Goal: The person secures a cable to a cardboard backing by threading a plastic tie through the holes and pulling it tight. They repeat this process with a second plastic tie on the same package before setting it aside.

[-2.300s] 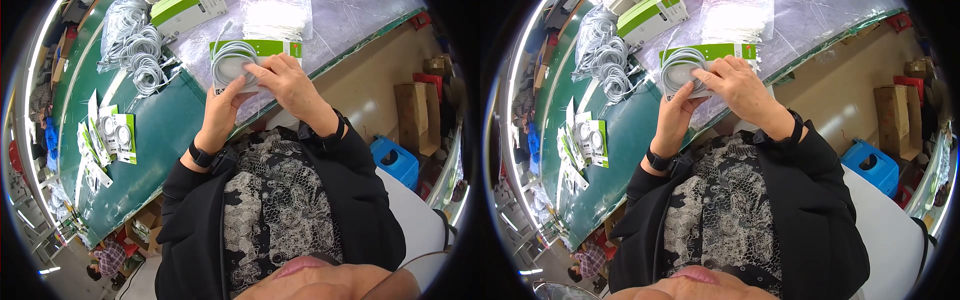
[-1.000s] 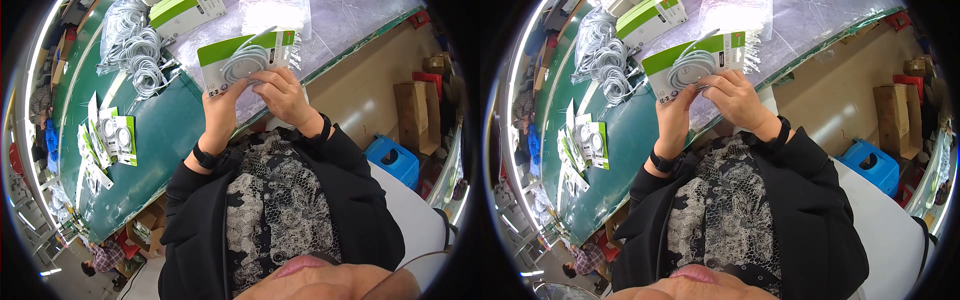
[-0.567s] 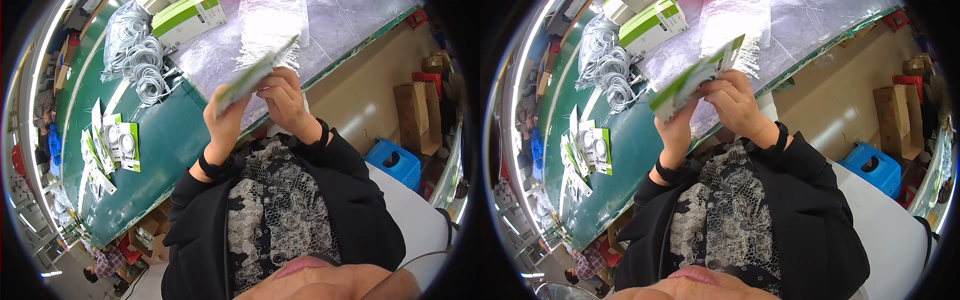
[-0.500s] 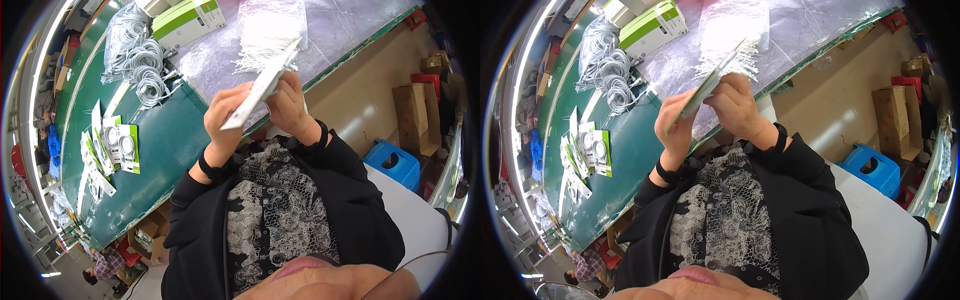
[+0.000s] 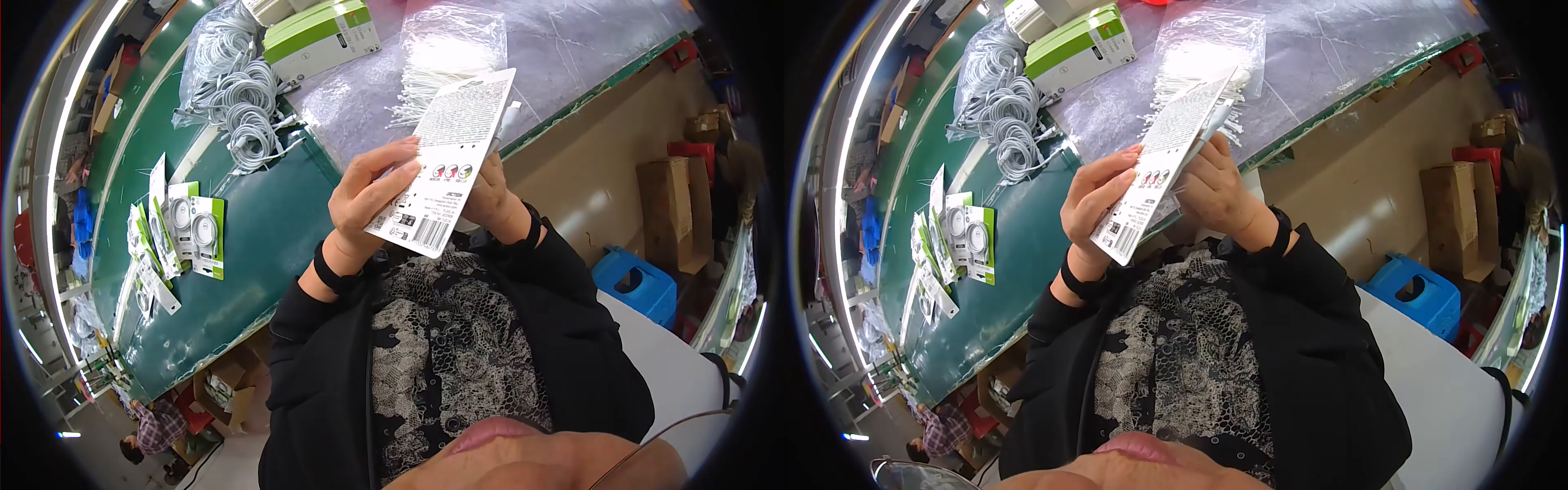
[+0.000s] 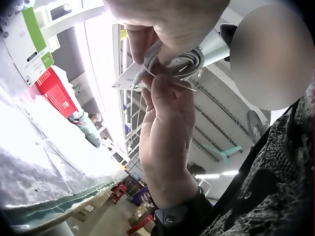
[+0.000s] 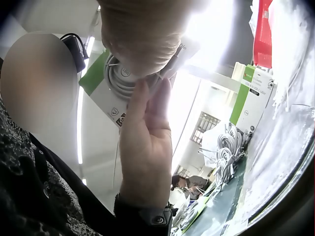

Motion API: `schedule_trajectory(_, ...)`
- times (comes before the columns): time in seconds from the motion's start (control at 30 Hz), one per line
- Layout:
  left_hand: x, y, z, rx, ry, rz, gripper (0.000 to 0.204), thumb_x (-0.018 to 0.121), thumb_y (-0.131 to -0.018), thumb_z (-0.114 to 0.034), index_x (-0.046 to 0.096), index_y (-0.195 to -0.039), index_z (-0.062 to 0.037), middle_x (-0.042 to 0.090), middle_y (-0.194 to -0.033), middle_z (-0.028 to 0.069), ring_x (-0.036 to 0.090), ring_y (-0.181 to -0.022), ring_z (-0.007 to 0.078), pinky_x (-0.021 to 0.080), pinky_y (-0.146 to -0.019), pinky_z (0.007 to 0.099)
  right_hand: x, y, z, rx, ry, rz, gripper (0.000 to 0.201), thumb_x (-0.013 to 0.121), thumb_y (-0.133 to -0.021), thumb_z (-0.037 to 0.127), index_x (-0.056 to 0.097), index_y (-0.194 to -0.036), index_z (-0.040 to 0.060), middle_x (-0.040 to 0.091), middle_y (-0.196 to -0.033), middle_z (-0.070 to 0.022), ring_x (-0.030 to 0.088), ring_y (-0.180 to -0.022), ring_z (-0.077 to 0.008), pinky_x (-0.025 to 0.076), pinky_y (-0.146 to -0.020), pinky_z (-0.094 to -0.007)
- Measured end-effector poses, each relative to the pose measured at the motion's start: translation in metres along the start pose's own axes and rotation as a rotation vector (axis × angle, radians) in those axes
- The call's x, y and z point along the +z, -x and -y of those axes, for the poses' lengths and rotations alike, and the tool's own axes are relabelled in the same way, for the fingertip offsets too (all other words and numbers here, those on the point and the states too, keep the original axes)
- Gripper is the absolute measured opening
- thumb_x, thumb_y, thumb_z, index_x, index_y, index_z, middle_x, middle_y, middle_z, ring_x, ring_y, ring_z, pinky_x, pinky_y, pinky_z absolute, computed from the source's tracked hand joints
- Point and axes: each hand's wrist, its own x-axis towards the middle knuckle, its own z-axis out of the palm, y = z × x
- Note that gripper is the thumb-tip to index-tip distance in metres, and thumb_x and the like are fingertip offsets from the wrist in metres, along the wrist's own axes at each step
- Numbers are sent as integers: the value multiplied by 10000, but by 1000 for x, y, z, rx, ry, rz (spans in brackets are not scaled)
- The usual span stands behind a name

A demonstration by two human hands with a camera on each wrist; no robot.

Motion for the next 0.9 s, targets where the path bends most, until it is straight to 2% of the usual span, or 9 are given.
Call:
schedule_trajectory(0.17,0,2,0,-15,-21,-16,399,772,-679,-16,637,-1054,1,596,-1049,181,638,-993,333,546,-828,348,2,3,0,5,-13,26,181,629,-742,50,627,-920,18,624,-1020,-124,609,-887,-299,444,-771,-414)
schedule_trajectory(0.23,-1,4,0,-74,-47,-55,399,776,-677,-12,640,-1052,0,588,-1016,161,639,-991,331,550,-826,350,6,2,2,66,-104,21,215,630,-737,40,622,-950,14,622,-1016,-131,609,-896,-304,448,-762,-410)
schedule_trajectory(0.3,-1,2,-1,-53,-45,-54,396,778,-673,-7,642,-1045,1,580,-1004,153,637,-994,333,552,-827,351,8,6,3,94,-147,18,232,631,-734,35,620,-965,12,620,-1014,-134,609,-901,-307,450,-758,-408)
schedule_trajectory(0.4,-3,-1,-3,-13,-44,-60,391,782,-667,2,646,-1033,2,564,-979,138,634,-999,337,556,-829,352,11,19,12,564,-536,157,311,641,-776,37,569,-1077,-4,616,-1036,-130,616,-962,-283,478,-793,-380)
schedule_trajectory(0.43,-4,-2,-4,-8,-38,-63,390,781,-664,8,647,-1030,0,561,-981,139,633,-1000,342,557,-833,357,11,18,16,559,-536,158,311,641,-776,37,569,-1077,-4,616,-1036,-130,616,-962,-283,478,-793,-380)
schedule_trajectory(0.53,-5,-2,-6,-8,-23,-69,389,781,-657,20,649,-1023,-2,553,-985,141,630,-1001,351,557,-841,367,8,9,31,900,-928,1,374,612,-865,99,489,-1204,-3,604,-1069,-121,613,-1016,-243,496,-876,-332)
schedule_trajectory(0.57,-5,-2,-7,-17,1,-74,388,779,-658,23,649,-1022,-3,552,-993,144,630,-999,356,557,-843,369,8,4,33,902,-927,2,374,612,-865,99,489,-1204,-3,604,-1069,-121,613,-1016,-243,496,-876,-332)
schedule_trajectory(0.67,-4,-3,-8,-30,55,-81,384,776,-659,28,650,-1020,-3,548,-1008,151,631,-997,364,555,-848,375,6,-11,39,875,-2176,-44,400,531,-945,155,404,-1294,8,542,-1186,-109,560,-1110,-188,479,-955,-289)
schedule_trajectory(0.9,-12,-4,-12,-63,39,-31,370,761,-664,48,651,-1015,4,537,-1019,151,620,-1020,362,548,-869,378,29,-2,36,866,-2346,14,418,422,-995,194,305,-1366,41,435,-1293,-102,468,-1212,-152,456,-979,-256)
